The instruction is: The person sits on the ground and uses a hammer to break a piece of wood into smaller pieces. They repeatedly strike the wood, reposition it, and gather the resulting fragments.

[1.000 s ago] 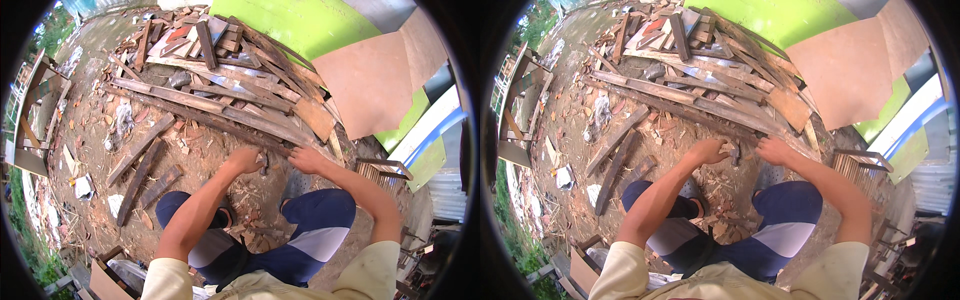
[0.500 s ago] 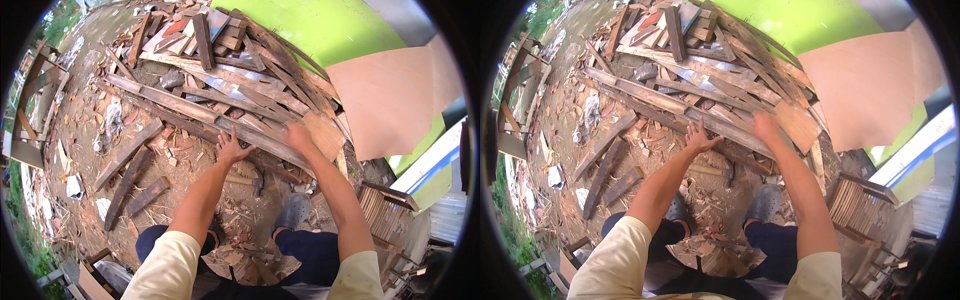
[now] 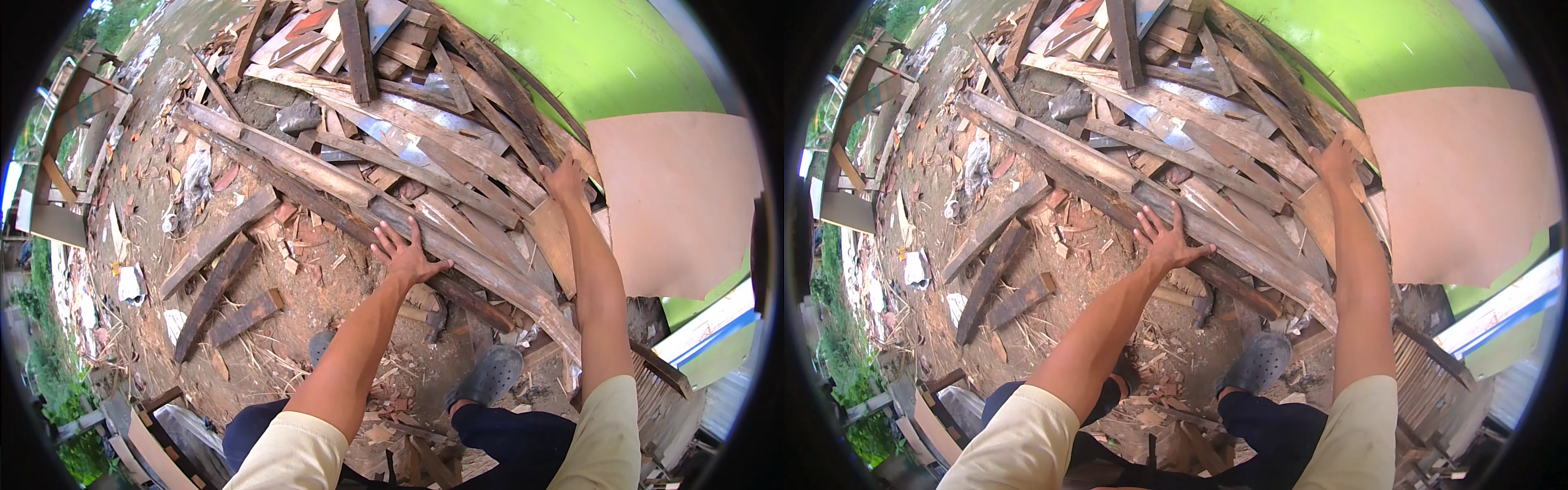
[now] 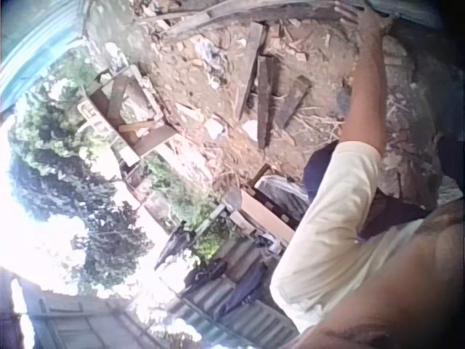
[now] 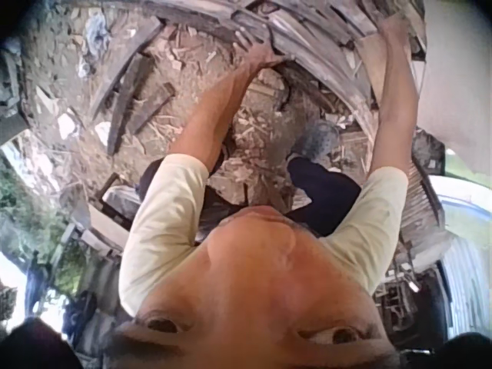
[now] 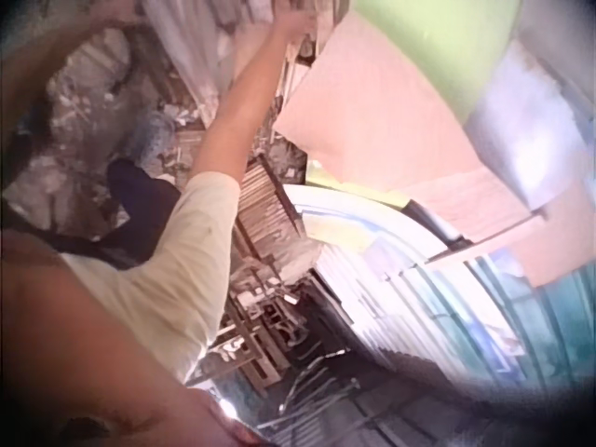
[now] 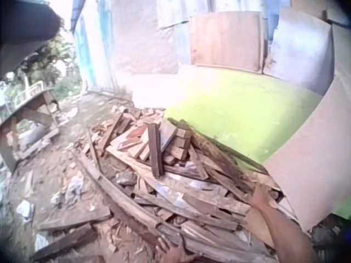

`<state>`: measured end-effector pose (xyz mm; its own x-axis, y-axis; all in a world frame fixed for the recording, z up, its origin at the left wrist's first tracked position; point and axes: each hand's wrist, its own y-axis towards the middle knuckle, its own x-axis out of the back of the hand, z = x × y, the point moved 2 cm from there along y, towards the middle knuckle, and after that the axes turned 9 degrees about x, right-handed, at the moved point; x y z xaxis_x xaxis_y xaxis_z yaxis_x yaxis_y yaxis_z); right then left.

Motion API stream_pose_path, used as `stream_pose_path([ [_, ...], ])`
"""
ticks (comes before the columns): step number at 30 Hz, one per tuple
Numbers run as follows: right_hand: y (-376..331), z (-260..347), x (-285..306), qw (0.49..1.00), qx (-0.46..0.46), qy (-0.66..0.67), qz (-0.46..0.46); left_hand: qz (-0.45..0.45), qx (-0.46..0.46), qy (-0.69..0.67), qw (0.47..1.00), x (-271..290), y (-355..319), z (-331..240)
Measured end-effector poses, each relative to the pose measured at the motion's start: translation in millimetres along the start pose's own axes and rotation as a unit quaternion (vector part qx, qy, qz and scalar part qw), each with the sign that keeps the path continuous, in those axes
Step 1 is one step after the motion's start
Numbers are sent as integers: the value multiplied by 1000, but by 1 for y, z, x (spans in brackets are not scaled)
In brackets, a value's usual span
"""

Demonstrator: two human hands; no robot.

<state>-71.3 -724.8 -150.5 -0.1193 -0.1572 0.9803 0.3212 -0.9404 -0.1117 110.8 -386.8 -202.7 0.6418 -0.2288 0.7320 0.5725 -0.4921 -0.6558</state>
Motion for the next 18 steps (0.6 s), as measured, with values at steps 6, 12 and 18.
stream_pose_path([
  [6, 26, -34, -3, 998, 50, 0, 47, -3, -12, 3, 1000, -6, -1, -11],
  [12, -14, 6, -12, 998, 64, -4, -9, 6, 11, 22, 1000, -1, 2, -4],
  [18, -58, 20, -13, 996, 81, -11, -47, 30, 21, 26, 999, 7, -8, -14],
])
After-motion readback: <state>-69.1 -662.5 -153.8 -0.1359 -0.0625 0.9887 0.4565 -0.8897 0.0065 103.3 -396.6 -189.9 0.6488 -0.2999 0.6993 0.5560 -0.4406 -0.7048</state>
